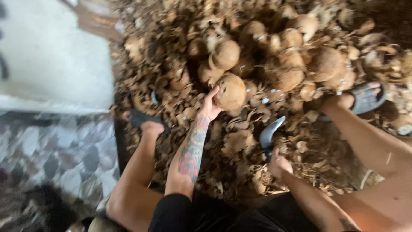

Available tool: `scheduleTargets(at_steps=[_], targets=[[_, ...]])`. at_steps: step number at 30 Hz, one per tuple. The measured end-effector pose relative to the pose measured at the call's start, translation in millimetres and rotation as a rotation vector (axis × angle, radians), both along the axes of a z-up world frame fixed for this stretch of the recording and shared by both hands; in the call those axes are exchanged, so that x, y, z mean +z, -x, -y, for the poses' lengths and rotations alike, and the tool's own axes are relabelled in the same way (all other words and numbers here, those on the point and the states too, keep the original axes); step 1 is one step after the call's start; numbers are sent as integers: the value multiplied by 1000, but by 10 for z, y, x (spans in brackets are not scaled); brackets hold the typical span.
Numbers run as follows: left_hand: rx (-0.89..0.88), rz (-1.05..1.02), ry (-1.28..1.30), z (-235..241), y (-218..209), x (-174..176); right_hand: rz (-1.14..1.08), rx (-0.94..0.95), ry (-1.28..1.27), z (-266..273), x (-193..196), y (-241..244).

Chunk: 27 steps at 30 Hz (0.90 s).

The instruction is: The person sits on the floor and uses a curved knife to peel the husk off several coconuts one at a time. After each coconut is peeled, it is placed into a black plastic bag beside them.

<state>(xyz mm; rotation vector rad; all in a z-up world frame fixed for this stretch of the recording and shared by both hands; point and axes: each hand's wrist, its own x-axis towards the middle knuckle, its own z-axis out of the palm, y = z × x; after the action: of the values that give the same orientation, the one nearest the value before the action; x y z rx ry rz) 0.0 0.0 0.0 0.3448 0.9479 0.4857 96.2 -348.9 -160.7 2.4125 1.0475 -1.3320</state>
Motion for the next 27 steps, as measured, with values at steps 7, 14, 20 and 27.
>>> scheduleTargets(at_steps=[7,14,20,27], targets=[[186,253,34,531,1090,-37,-315,-698,-448,-407,278,-24],[-51,43,-250,1097,1468,140,-693,-1181,-620,-845,1718,338],[-332,-79,-686,1456,1305,862,-1218,-1230,-502,-760,2011,661],[-275,-273,-662,1444,1537,616,-1376,-1260,-491,-521,865,627]])
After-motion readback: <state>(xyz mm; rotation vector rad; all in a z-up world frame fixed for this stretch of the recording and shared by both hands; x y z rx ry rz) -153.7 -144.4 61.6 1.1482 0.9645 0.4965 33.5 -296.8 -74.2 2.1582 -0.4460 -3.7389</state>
